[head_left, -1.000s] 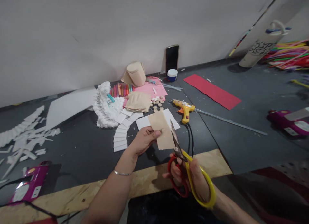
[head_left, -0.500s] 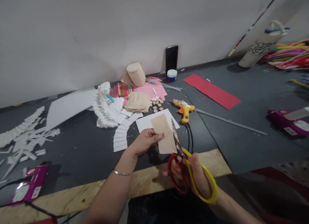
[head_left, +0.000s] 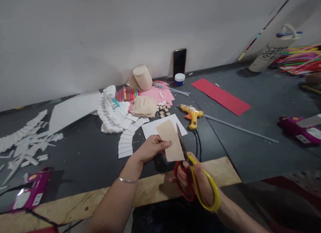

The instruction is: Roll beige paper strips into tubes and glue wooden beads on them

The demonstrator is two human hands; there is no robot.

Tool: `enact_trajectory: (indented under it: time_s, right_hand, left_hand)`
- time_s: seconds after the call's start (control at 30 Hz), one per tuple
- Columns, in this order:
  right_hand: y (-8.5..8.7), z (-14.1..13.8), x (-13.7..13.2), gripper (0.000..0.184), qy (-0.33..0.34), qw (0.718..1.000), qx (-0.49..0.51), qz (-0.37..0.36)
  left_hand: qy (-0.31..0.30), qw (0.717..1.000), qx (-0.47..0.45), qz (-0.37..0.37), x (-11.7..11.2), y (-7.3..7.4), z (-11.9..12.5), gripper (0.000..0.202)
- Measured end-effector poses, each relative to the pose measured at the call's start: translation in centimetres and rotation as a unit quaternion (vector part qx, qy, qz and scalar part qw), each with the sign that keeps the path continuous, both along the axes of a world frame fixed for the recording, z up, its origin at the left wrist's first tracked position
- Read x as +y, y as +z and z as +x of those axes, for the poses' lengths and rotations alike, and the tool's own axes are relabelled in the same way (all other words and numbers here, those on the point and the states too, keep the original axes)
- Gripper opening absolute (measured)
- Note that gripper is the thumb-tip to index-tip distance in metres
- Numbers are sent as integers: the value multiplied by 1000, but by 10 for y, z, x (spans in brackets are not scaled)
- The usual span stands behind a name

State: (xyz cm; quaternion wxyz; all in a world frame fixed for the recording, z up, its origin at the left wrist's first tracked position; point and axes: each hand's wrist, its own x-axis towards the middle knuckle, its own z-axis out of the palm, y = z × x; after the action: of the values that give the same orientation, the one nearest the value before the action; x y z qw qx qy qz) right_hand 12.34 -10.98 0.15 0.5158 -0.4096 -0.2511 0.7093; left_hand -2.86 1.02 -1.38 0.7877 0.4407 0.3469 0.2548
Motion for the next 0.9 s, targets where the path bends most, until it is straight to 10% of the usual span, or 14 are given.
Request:
enact_trajectory:
  time_s: [0.47, 0.9]
  right_hand:
    - [14, 2, 2, 87, -45, 995, 57, -62]
    - [11, 0, 13, 106, -87, 994, 39, -55]
  left_hand:
    - [63, 998, -9, -9, 0, 7, 4, 43]
    - [-32, 999, 22, 7, -1, 3, 0, 45]
